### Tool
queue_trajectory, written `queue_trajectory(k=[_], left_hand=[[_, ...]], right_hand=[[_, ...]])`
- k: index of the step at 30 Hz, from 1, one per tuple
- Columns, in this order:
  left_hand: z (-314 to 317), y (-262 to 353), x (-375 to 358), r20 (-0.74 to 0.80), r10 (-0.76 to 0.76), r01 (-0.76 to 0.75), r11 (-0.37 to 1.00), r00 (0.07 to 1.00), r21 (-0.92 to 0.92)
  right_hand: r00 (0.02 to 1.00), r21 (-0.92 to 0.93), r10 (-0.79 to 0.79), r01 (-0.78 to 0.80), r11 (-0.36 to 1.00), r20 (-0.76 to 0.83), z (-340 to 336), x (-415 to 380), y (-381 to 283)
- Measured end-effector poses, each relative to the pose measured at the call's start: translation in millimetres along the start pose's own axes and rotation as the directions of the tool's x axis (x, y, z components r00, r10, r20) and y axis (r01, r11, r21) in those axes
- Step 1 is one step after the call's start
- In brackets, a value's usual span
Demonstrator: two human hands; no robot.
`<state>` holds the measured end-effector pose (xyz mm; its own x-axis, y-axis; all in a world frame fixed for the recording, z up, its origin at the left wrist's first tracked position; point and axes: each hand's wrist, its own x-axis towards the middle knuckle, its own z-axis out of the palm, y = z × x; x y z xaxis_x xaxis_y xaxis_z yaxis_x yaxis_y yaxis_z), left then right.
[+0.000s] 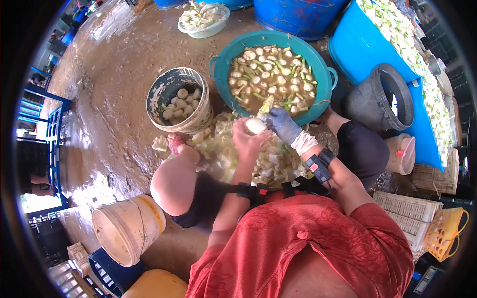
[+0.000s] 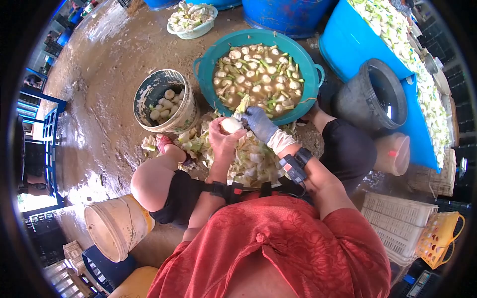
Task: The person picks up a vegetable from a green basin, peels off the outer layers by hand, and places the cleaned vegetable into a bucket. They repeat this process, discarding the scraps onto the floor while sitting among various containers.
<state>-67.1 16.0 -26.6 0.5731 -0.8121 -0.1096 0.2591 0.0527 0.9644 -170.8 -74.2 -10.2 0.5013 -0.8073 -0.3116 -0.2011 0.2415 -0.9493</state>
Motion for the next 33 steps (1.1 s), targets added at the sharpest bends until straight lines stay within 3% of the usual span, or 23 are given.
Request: queue_trajectory(k=[2,3,5,6,7,8,9,12,14,16,18,19,21,22,23,24,26,27,29,31,32,33], left_hand=[[1.2,1.5,-0.4,0.002,0.0,0.001,0.998,1.0,-0.068],[1.2,1.3,-0.4,0.003,0.0,0.0,0.991,1.0,-0.135],[-1.9,-5.6,5.6,0.051,-0.025,0.036,0.973,0.998,-0.227],[-3.7,-4.9,8.2,0.101,-0.046,0.076,0.946,0.994,-0.315],[-8.9,-3.8,10.1,0.099,-0.048,0.077,0.946,0.994,-0.314],[-15.7,-2.4,12.4,0.236,-0.259,0.344,0.805,0.937,-0.483],[-19.2,-2.2,12.7,0.405,-0.414,0.579,0.569,0.815,-0.585],[-15.3,-7.4,14.3,0.365,-0.529,0.637,0.548,0.766,-0.542],[-8.5,-2.5,12.6,0.388,-0.495,0.629,0.602,0.777,-0.492],[-3.7,-4.5,10.5,0.409,-0.46,0.612,0.655,0.788,-0.443],[-3.3,-15.4,7.5,0.168,-0.391,0.408,0.91,0.905,-0.081],[-7.3,-14.8,8.9,0.168,-0.392,0.409,0.909,0.904,-0.08],[-17.9,-8.9,13.2,0.28,-0.517,0.563,0.819,0.809,-0.113],[-16.5,-6.5,12.3,0.279,-0.517,0.563,0.819,0.809,-0.114],[-13.3,-4.5,11.1,0.346,-0.485,0.576,0.78,0.804,-0.244],[-11.4,-3.4,10.6,0.408,-0.442,0.587,0.722,0.799,-0.367],[-14.1,-9.0,13.5,0.417,-0.462,0.611,0.695,0.783,-0.378],[-14.2,-9.9,14.4,0.358,-0.52,0.626,0.708,0.775,-0.327],[-12.0,-12.3,12.3,0.294,-0.572,0.641,0.717,0.765,-0.272],[-0.5,-1.3,2.3,0.029,-0.327,0.328,0.943,0.945,-0.051],[-3.8,-6.4,1.7,0.031,-0.328,0.329,0.943,0.944,-0.047],[-7.4,-10.2,2.6,0.093,-0.235,0.242,0.968,0.967,-0.062]], right_hand=[[0.997,0.271,0.005,-0.027,0.962,0.079,-1.3,-5.0,-2.3],[0.997,0.271,0.005,-0.027,0.962,0.079,-3.7,-3.7,2.9],[0.903,-0.025,-0.415,0.42,0.907,0.11,-10.7,-0.3,15.9],[0.903,-0.024,-0.415,0.42,0.907,0.111,-15.4,-1.6,12.7],[0.922,-0.195,-0.358,0.382,0.903,0.15,-20.9,-3.2,9.5],[0.939,-0.362,-0.294,0.34,0.868,0.177,-23.8,-4.7,7.4],[0.94,-0.361,-0.292,0.337,0.87,0.175,-23.3,-7.4,4.3],[0.951,-0.367,-0.275,0.307,0.878,0.139,-20.1,-10.3,0.4],[0.913,-0.149,-0.377,0.399,0.905,0.154,-18.2,-9.1,4.4],[0.949,-0.06,-0.301,0.308,0.95,0.096,-11.6,-14.3,4.5],[0.975,0.036,-0.217,0.215,0.976,0.044,-8.2,-13.5,10.7],[0.979,0.031,-0.206,0.205,0.978,0.01,-6.8,-9.3,20.0],[0.981,0.027,-0.195,0.195,0.98,-0.024,-8.1,-6.1,29.6],[0.976,0.125,-0.216,0.219,0.968,-0.036,-10.0,-7.0,30.2],[0.971,0.221,-0.235,0.241,0.945,-0.051,-12.0,-7.5,30.6],[0.971,0.222,-0.235,0.24,0.945,-0.05,-13.7,-5.9,37.0],[0.963,0.207,-0.267,0.27,0.94,-0.046,-18.4,-2.1,49.3],[0.85,-0.412,-0.517,0.508,0.756,0.1,-25.3,-4.2,44.0],[0.846,-0.467,-0.521,0.509,0.723,0.114,-23.2,-9.7,38.3],[0.842,-0.516,-0.525,0.507,0.69,0.125,-15.5,-13.8,35.4],[0.924,-0.295,-0.383,0.363,0.884,-0.013,-9.2,-14.8,34.3],[0.975,-0.03,-0.198,0.195,0.98,-0.103,-6.3,-14.8,34.3]])
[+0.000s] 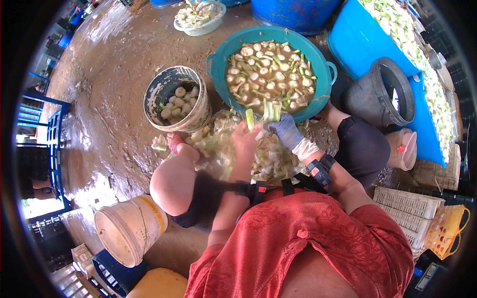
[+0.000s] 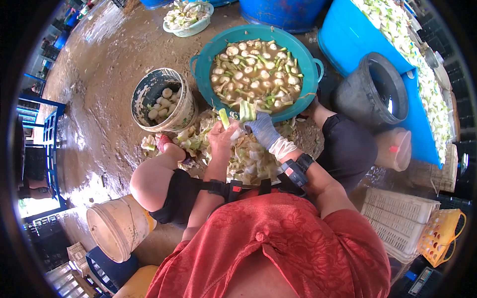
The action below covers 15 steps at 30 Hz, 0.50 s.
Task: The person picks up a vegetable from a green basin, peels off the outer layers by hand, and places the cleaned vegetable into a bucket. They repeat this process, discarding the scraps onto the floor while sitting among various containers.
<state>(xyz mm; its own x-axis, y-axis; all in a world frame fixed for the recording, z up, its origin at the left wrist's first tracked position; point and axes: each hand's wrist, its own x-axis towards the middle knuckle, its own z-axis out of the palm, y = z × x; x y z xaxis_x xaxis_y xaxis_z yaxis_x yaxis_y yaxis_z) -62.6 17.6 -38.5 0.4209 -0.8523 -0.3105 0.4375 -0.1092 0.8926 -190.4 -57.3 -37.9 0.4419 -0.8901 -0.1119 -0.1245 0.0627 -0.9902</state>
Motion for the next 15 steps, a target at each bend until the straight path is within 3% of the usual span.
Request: queue_trajectory(k=[1,3,5,7,9,11,12,13,15], left_hand=[[-3.2,-3.5,1.5,0.067,0.092,-0.091,0.996,0.994,-0.011],[-2.7,-2.7,-1.2,0.083,0.116,-0.112,0.992,0.99,-0.059],[0.9,4.2,-4.0,0.098,0.144,-0.133,0.985,0.985,-0.109],[4.0,8.1,-5.1,0.247,0.121,-0.021,0.929,0.961,-0.369],[3.8,16.4,-6.0,0.288,0.146,-0.028,0.926,0.947,-0.378],[2.0,24.7,-2.8,0.187,0.142,-0.05,0.904,0.972,-0.425],[-0.9,19.3,5.3,0.045,0.183,-0.151,0.91,0.982,-0.386],[-3.0,18.6,12.6,-0.059,0.102,-0.117,0.819,0.993,-0.561],[-15.6,17.1,16.8,-0.131,0.073,-0.133,0.834,0.989,-0.535]], right_hand=[[1.0,0.003,-0.001,0.001,1.0,-0.002,-1.2,2.2,0.7],[0.996,-0.05,0.086,-0.088,0.995,-0.035,-7.6,10.4,1.0],[0.988,0.029,0.144,-0.143,0.989,-0.063,-18.2,20.0,-0.8],[0.986,-0.204,0.137,-0.155,0.967,-0.099,-34.0,34.6,18.1],[0.984,-0.275,0.132,-0.16,0.948,-0.12,-41.0,35.8,23.6],[0.973,-0.428,0.225,-0.224,0.876,-0.048,-40.6,25.5,14.7],[0.981,-0.552,0.195,-0.16,0.819,0.005,-44.4,24.8,29.8],[0.98,-0.553,0.197,-0.16,0.818,0.007,-45.1,17.3,15.7],[0.978,-0.54,0.186,-0.109,0.835,0.091,-48.8,-2.3,-10.9]])
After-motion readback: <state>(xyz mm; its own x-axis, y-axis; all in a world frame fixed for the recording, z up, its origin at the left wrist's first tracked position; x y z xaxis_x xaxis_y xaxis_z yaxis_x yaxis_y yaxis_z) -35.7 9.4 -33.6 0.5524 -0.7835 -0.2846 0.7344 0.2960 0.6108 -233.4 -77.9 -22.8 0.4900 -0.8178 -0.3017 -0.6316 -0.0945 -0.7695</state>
